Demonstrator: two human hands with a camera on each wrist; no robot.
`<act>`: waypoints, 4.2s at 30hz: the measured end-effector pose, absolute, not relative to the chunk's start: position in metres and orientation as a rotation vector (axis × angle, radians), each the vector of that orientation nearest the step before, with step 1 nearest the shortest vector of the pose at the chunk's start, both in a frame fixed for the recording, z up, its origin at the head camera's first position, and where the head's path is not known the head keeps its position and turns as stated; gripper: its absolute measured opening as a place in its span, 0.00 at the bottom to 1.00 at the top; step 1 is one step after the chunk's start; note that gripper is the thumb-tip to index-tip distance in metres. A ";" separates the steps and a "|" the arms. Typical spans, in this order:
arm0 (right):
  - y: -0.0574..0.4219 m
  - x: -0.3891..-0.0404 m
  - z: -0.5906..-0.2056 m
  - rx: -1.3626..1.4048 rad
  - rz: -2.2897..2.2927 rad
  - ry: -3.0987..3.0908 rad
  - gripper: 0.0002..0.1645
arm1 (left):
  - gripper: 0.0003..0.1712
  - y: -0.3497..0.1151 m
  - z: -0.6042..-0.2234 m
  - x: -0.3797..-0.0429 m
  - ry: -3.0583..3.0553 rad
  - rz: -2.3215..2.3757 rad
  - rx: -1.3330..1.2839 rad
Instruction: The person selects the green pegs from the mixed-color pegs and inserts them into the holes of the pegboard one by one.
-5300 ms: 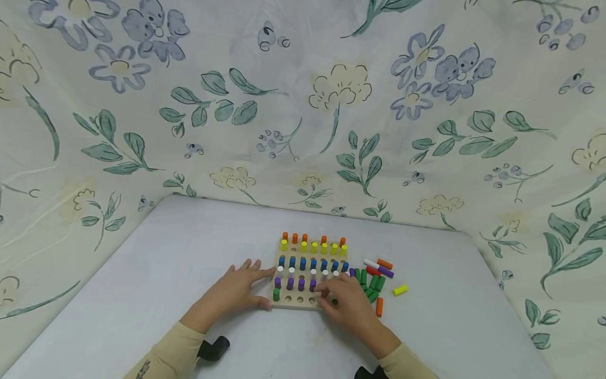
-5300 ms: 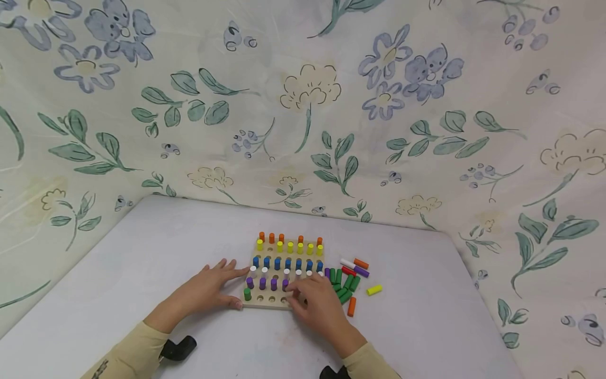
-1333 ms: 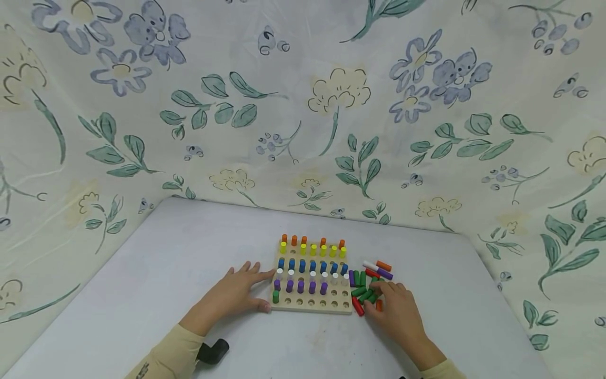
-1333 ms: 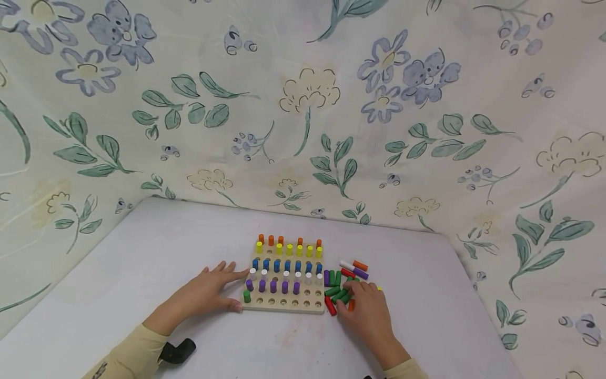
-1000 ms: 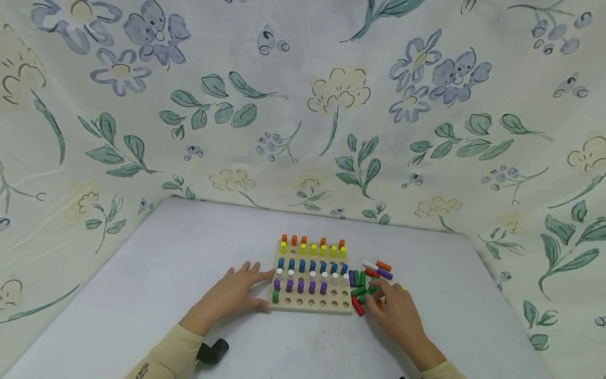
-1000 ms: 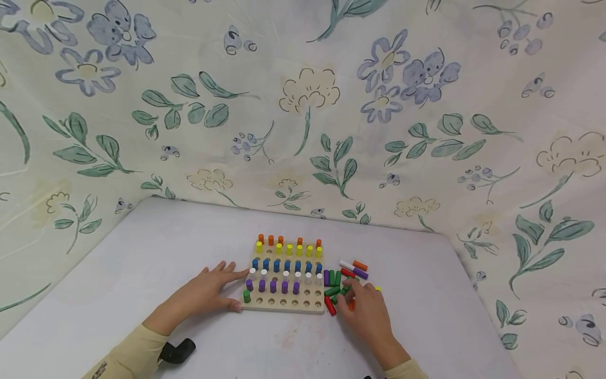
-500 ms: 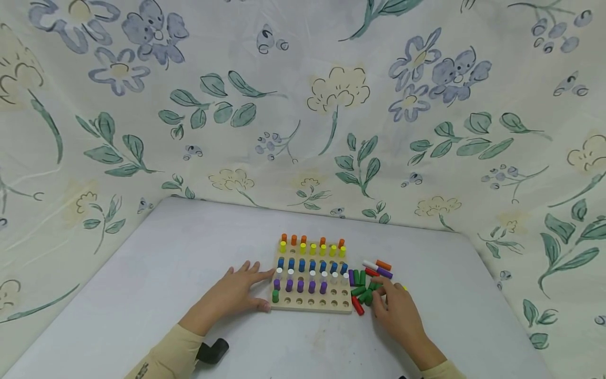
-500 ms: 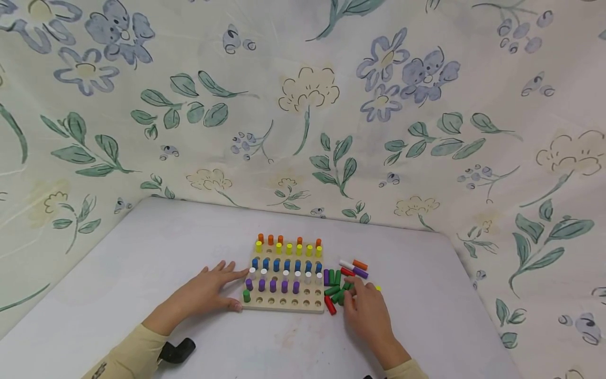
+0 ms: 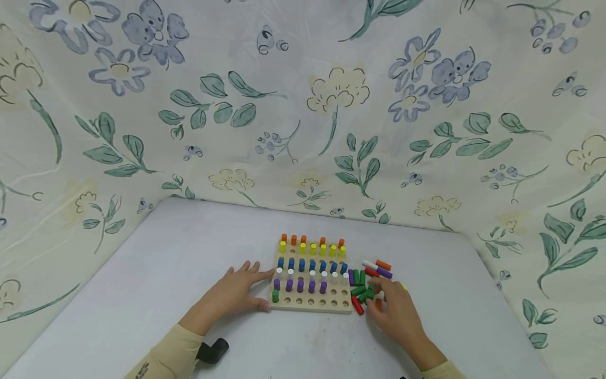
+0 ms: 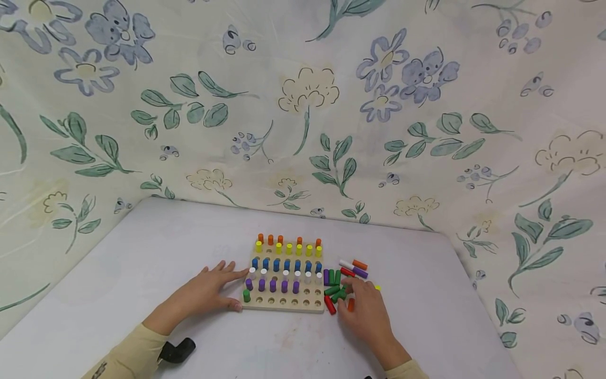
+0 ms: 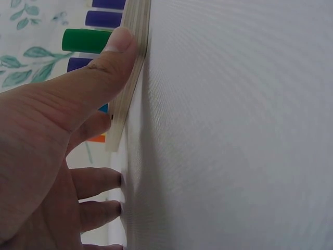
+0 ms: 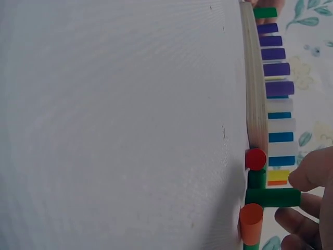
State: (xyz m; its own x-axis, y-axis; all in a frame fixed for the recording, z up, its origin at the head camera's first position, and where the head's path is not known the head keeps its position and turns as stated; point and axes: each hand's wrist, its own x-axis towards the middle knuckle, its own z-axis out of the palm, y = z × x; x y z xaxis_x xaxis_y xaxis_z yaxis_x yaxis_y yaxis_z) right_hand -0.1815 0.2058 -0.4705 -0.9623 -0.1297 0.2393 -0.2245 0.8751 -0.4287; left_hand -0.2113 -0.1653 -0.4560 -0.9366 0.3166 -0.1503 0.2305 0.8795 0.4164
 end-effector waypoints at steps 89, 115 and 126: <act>0.154 -0.188 -0.471 0.569 0.815 -2.725 0.12 | 0.50 -0.166 -0.459 -0.211 2.828 0.590 0.378; 0.138 -0.191 -0.474 0.686 0.782 -2.681 0.12 | 0.50 -0.167 -0.460 -0.212 2.840 0.580 0.392; 0.132 -0.191 -0.473 0.728 0.760 -2.679 0.12 | 0.49 -0.166 -0.459 -0.211 2.839 0.588 0.398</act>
